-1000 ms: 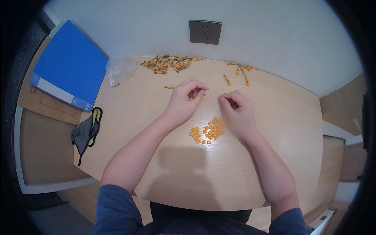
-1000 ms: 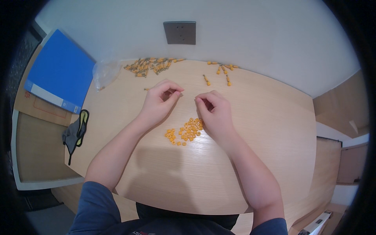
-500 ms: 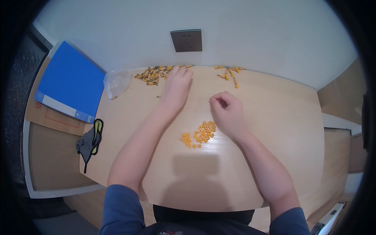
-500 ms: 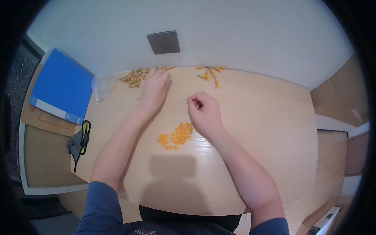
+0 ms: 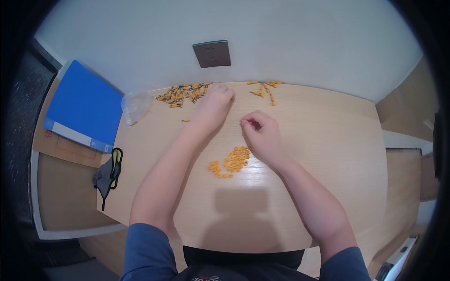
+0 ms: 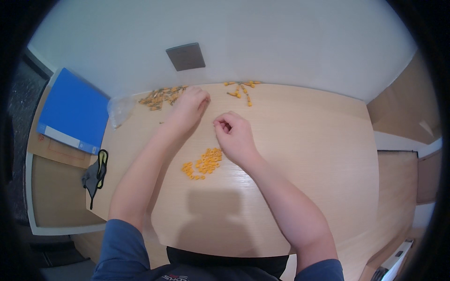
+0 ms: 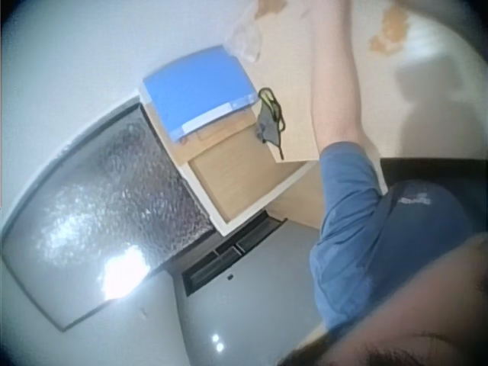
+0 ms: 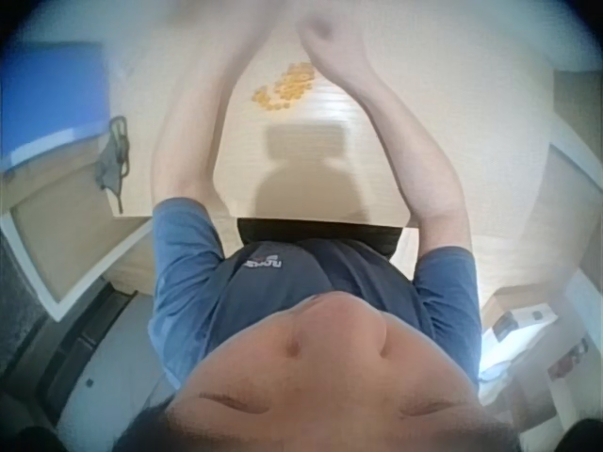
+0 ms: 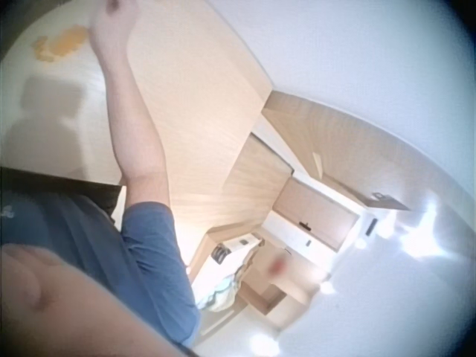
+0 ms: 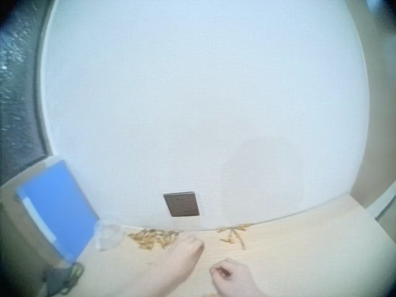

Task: The person assembles small yellow plastic connectors by hand, picking up pieces from the desk and snapping them together one by one.

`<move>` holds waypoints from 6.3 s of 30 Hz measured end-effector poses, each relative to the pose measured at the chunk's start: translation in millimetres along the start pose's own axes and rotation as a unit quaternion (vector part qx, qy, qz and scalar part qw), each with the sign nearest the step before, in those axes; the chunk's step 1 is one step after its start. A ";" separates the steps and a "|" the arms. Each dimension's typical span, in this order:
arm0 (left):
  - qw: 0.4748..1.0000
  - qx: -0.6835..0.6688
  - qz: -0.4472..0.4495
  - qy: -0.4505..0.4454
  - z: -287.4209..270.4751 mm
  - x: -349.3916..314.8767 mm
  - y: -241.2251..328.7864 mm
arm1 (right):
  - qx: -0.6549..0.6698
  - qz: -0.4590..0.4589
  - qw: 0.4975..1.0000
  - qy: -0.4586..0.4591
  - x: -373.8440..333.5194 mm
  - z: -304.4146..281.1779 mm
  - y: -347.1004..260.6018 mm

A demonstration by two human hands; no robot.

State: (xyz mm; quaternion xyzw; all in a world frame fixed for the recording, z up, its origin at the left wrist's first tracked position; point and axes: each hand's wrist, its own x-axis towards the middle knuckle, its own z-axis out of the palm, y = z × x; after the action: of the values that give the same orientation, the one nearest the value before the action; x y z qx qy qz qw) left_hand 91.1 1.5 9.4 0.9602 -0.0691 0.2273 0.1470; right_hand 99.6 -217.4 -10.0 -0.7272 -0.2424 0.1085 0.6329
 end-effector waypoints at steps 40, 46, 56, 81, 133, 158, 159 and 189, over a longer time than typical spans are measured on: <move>0.929 -0.290 -0.193 0.122 -27.1 -91.7 9.3 | -0.192 -0.117 0.973 -0.057 -13.2 13.1 -19.5; 0.920 -0.304 -0.205 0.135 -26.3 -90.0 8.3 | -0.226 -0.179 0.939 -0.189 -11.4 6.0 -20.7; 0.915 -0.280 -0.247 0.152 -22.1 -91.6 1.8 | -0.160 -0.083 0.981 0.067 -7.2 11.2 -7.0; 0.948 -0.164 -0.231 0.143 -15.1 -97.2 -4.2 | -0.153 -0.066 0.986 -0.031 -9.9 9.6 -13.8; 0.769 -0.604 -0.207 -0.006 -22.6 -89.9 27.5 | 0.119 0.083 0.987 -0.064 -9.2 8.7 -2.1; 0.763 -0.611 -0.211 0.000 -22.1 -90.3 25.3 | 0.191 0.100 0.976 -0.026 -11.0 17.0 -14.5; 0.759 -0.616 -0.211 0.001 -22.0 -90.7 24.9 | 0.174 0.067 0.982 -0.003 -11.2 23.6 -19.5; 0.761 -0.615 -0.205 -0.002 -19.6 -90.7 24.8 | 0.223 0.071 0.971 -0.056 -10.1 11.3 -12.6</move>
State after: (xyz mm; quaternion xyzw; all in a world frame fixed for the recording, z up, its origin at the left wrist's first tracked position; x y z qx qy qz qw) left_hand -2.5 -9.8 -9.1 0.6551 0.0040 0.0984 0.7491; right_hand 82.9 -211.5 -1.2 -0.5756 -0.1949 0.2456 0.7552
